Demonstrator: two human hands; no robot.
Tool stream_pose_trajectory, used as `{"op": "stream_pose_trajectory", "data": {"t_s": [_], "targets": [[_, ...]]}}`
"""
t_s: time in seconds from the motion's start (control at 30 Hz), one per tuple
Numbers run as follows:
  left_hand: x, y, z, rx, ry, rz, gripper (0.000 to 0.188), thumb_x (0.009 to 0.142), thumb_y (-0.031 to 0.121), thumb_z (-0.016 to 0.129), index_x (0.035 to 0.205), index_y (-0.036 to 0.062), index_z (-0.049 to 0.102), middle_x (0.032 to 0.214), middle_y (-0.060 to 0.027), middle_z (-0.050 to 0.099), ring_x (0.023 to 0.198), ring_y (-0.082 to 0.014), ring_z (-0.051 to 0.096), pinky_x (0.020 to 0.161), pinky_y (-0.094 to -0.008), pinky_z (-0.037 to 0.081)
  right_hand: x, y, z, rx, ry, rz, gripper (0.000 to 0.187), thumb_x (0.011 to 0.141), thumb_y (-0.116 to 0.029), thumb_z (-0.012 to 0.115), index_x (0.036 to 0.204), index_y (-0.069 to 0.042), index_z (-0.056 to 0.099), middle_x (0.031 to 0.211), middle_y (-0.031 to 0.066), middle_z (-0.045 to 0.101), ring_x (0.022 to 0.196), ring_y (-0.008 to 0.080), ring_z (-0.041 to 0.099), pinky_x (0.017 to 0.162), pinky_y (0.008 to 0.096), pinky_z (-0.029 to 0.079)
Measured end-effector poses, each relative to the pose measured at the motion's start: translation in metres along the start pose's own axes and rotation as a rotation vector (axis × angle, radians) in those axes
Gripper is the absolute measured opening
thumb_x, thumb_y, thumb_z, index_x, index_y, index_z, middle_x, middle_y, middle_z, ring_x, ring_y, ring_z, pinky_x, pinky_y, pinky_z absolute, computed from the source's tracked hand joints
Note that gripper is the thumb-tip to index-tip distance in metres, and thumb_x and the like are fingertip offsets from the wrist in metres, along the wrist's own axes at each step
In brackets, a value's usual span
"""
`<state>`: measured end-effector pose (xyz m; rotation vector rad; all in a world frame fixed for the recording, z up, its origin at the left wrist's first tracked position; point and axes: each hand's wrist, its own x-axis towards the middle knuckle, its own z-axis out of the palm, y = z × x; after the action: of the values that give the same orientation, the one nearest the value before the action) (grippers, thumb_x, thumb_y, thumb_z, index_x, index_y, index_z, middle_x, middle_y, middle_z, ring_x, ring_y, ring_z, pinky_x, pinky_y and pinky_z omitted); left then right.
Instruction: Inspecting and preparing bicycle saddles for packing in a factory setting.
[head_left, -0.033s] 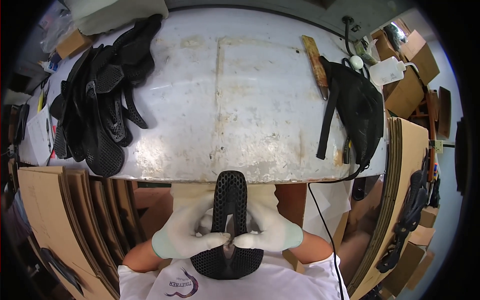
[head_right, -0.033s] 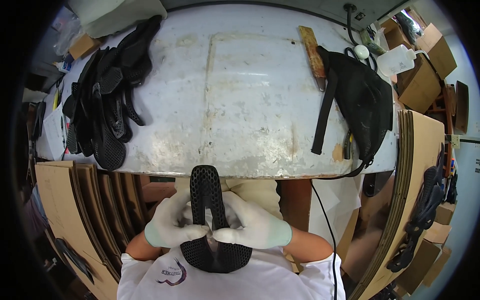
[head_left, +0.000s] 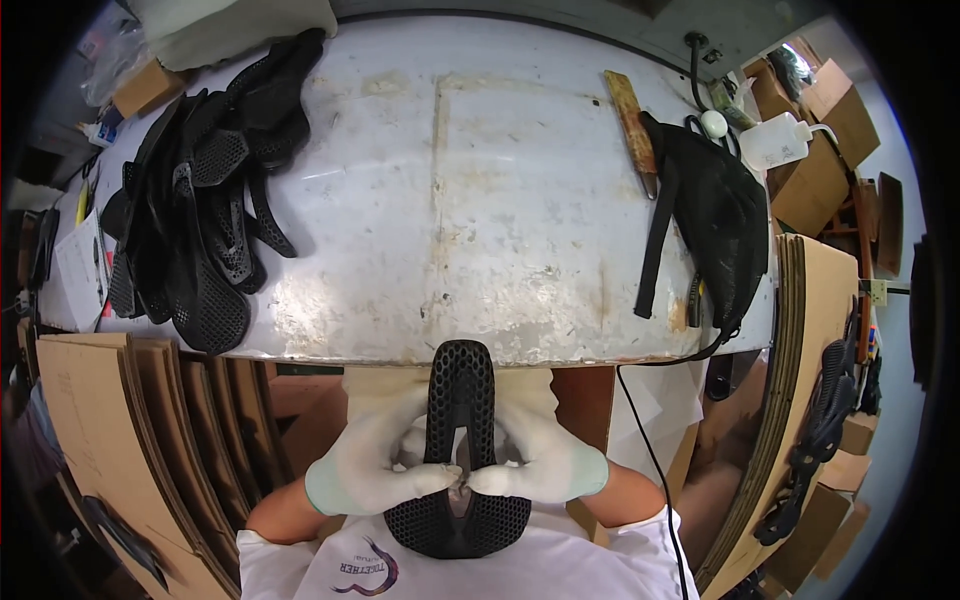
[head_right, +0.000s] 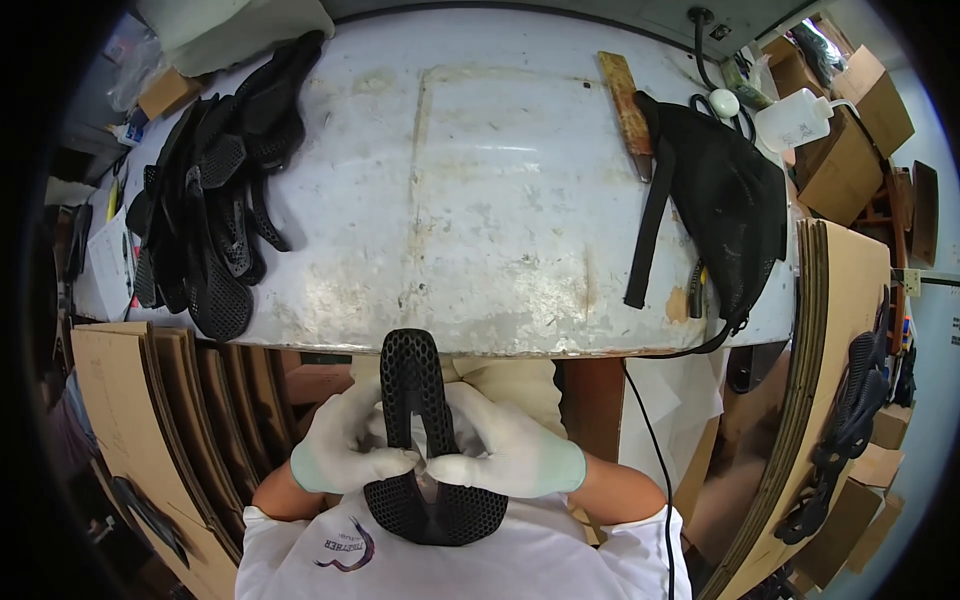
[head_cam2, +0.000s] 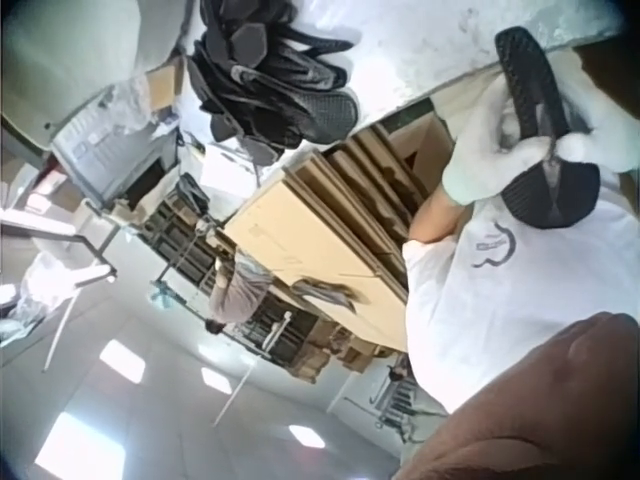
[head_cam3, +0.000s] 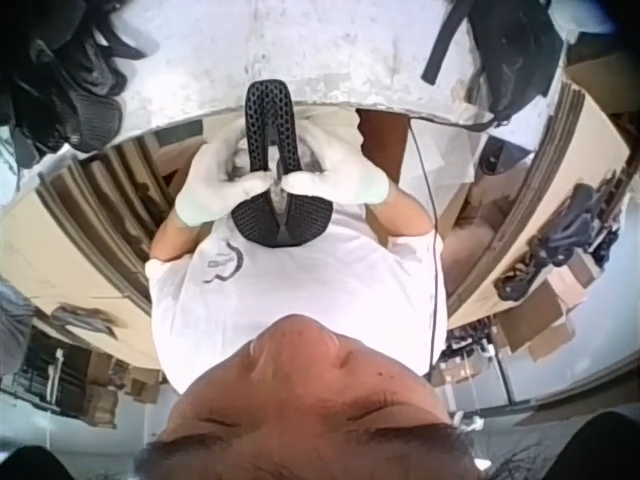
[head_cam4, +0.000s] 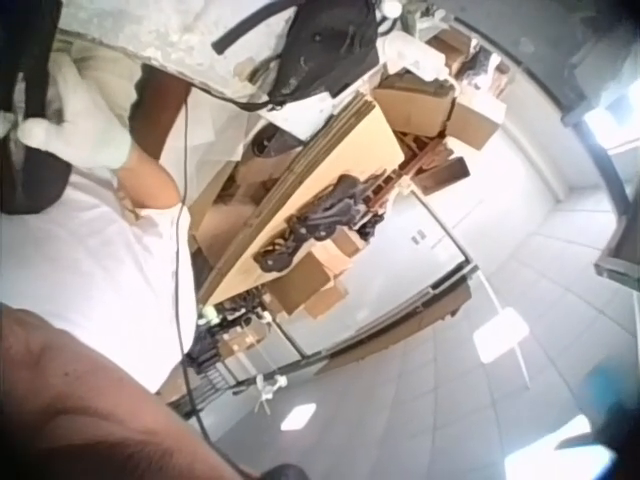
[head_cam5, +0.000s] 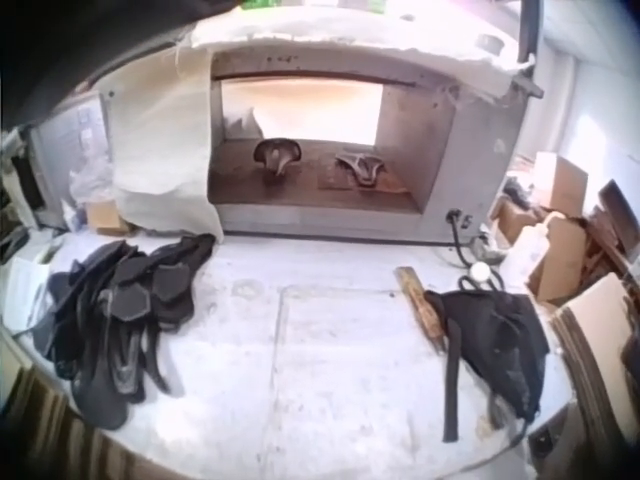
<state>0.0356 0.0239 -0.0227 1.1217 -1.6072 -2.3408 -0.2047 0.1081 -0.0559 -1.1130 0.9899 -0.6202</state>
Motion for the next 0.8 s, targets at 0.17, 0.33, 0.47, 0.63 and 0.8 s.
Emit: {"op": "stream_pose_trajectory", "data": {"t_s": [0.17, 0.33, 0.47, 0.63, 0.8], "targets": [[0.008, -0.006, 0.000, -0.366, 0.047, 0.204, 0.044, 0.091, 0.010, 0.071, 0.133, -0.0035, 0.062, 0.105, -0.0089, 0.075, 0.094, -0.0096, 0.069, 0.081, -0.0282, 0.057, 0.007, -0.007, -0.005, 0.068, -0.039, 0.023, 0.079, 0.096, -0.046, 0.075, 0.149, 0.002, 0.042, 0.106, 0.0154, 0.074, 0.091, 0.0282, 0.075, 0.080, 0.0367, 0.059], [0.015, -0.013, -0.006, 0.739, 0.053, 0.576, 0.040, 0.087, 0.028, 0.079, 0.120, 0.0075, 0.074, 0.072, -0.0063, 0.068, 0.059, -0.0302, 0.065, 0.056, -0.0385, 0.051, 0.019, -0.008, -0.015, -0.601, 0.391, -0.662, 0.065, 0.068, -0.043, 0.093, 0.112, -0.001, 0.070, 0.099, 0.0130, 0.072, 0.082, 0.0336, 0.071, 0.073, 0.0411, 0.057], [0.027, -0.049, -0.003, 0.735, 0.077, 0.966, 0.037, 0.084, 0.024, 0.077, 0.116, 0.0055, 0.075, 0.062, -0.0019, 0.056, 0.050, -0.0202, 0.056, 0.047, -0.0339, 0.044, 0.006, -0.025, -0.018, -0.541, 0.276, -0.646, 0.055, 0.067, -0.049, 0.092, 0.087, -0.005, 0.067, 0.076, 0.0067, 0.057, 0.063, 0.0261, 0.058, 0.057, 0.0368, 0.047], [0.030, -0.037, -0.006, 0.751, -0.023, 1.002, 0.045, 0.079, 0.028, 0.079, 0.117, 0.0039, 0.075, 0.059, 0.0000, 0.048, 0.048, -0.0174, 0.053, 0.045, -0.0323, 0.042, 0.016, -0.020, -0.009, -0.713, 0.206, -0.762, 0.052, 0.080, -0.057, 0.078, 0.065, -0.010, 0.059, 0.064, 0.0025, 0.040, 0.054, 0.0206, 0.046, 0.049, 0.0360, 0.035], [0.032, -0.042, -0.009, 0.746, -0.038, 1.010, 0.041, 0.081, 0.034, 0.080, 0.111, 0.0058, 0.077, 0.059, 0.0005, 0.048, 0.048, -0.0171, 0.052, 0.045, -0.0319, 0.041, 0.018, -0.013, -0.003, -0.677, 0.269, -0.817, 0.056, 0.077, -0.052, 0.081, 0.057, -0.013, 0.046, 0.061, 0.0018, 0.039, 0.050, 0.0207, 0.042, 0.045, 0.0350, 0.031]]}}
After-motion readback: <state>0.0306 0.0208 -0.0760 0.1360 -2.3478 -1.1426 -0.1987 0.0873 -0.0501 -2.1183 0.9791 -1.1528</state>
